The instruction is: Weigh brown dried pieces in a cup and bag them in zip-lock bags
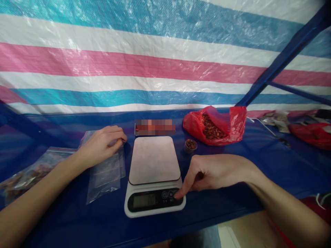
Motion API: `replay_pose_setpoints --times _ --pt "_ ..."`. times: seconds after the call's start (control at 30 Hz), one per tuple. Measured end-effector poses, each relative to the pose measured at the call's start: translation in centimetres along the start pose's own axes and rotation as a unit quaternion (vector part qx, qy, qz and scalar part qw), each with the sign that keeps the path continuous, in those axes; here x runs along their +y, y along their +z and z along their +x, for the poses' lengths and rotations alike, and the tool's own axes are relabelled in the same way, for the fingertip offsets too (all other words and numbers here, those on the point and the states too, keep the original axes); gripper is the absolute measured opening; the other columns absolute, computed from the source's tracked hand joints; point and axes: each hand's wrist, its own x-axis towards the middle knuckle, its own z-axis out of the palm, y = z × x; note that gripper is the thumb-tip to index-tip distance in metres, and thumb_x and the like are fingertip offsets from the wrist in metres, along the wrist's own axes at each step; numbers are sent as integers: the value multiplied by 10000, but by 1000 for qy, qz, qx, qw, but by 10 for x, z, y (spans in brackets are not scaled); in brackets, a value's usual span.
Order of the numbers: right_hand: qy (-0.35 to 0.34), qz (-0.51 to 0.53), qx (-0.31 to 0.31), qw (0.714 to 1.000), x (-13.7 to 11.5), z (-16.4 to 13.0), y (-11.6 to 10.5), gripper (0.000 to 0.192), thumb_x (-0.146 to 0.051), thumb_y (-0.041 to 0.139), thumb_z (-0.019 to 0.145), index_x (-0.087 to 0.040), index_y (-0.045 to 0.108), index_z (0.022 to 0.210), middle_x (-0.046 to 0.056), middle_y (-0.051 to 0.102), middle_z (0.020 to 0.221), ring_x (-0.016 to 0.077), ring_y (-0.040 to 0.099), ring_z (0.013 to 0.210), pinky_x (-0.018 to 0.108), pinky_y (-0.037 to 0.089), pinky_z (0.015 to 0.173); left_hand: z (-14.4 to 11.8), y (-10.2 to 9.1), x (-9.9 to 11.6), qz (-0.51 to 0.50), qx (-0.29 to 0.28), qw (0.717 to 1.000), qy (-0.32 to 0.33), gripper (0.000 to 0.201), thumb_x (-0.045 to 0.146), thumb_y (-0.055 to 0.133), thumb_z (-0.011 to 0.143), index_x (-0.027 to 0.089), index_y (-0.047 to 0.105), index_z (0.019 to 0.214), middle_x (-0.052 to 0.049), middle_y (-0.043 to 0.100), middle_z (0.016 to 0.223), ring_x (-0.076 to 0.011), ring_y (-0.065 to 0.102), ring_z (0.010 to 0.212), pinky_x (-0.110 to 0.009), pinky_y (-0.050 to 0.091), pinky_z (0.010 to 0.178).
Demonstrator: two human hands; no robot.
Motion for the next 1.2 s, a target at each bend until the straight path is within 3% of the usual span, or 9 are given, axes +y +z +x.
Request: replay_pose_setpoints --times 0.13,0.2,0.27,0.37,0.43,0.53,0.63,0.9,1.2 --pt "-33 -53 -13 998 -5 -5 -4 373 -232 639 1021 -185 760 1370 37 845 967 103 656 601 197 396 502 0 -1 0 1 -1 1000 4 302 243 446 1011 195 729 919 -55 730 913 -226 672 868 -371 509 820" --pt "-61 -70 12 996 -8 -12 -10 373 -298 643 1037 -184 763 1370 30 821 870 97 588 544 217 366 482 -1 -1 1 2 -4 1000 4 296 234 449 1020 190 727 928 -54 730 924 -225 671 882 -371 507 832" --pt "-94 -90 112 985 -9 -21 -19 343 -344 669 1030 -195 804 1308 49 819 906 131 654 644 231 450 561 -1 -1 2 4 -8 1000 -1 292 218 447 1027 187 724 938 -50 730 934 -219 669 893 -365 504 844" --pt "-95 -141 313 934 -5 -37 -34 325 -395 755 974 -217 828 1235 79 804 1040 186 720 836 271 549 708 -1 -1 1 4 -9 1000 0 306 218 437 1028 190 726 932 -49 728 921 -214 668 881 -356 505 827" --pt "-64 -180 361 913 0 -44 -42 465 -431 821 913 -266 769 1345 75 770 1165 207 720 930 307 582 793 0 0 0 2 -5 1000 5 312 237 437 1021 194 730 921 -52 728 907 -218 670 870 -357 510 811" --pt "-29 -217 329 919 10 -45 -49 689 -454 865 860 -333 642 1500 73 690 1370 259 686 1149 405 576 999 1 1 0 -1 1 1000 8 321 245 431 1014 195 733 917 -56 733 907 -221 677 872 -359 518 812" --pt "-22 -234 302 924 18 -38 -48 712 -409 857 867 -307 611 1527 86 679 1384 283 650 1241 463 525 1104 2 0 2 -4 3 1000 14 329 245 423 1012 195 728 900 -50 728 889 -214 680 852 -348 518 796" --pt "-36 -229 317 919 20 -27 -45 581 -328 813 897 -247 666 1452 54 749 1089 212 717 955 358 610 884 1 -2 3 -4 6 1000 11 319 250 429 1000 210 724 886 -38 719 877 -202 670 834 -323 512 779" --pt "-107 -239 382 887 -13 -22 -29 583 -286 823 903 -271 652 1461 62 761 1153 235 730 1054 395 589 986 1 1 3 6 10 999 31 295 202 431 996 208 708 895 -34 715 874 -208 668 851 -321 492 786"
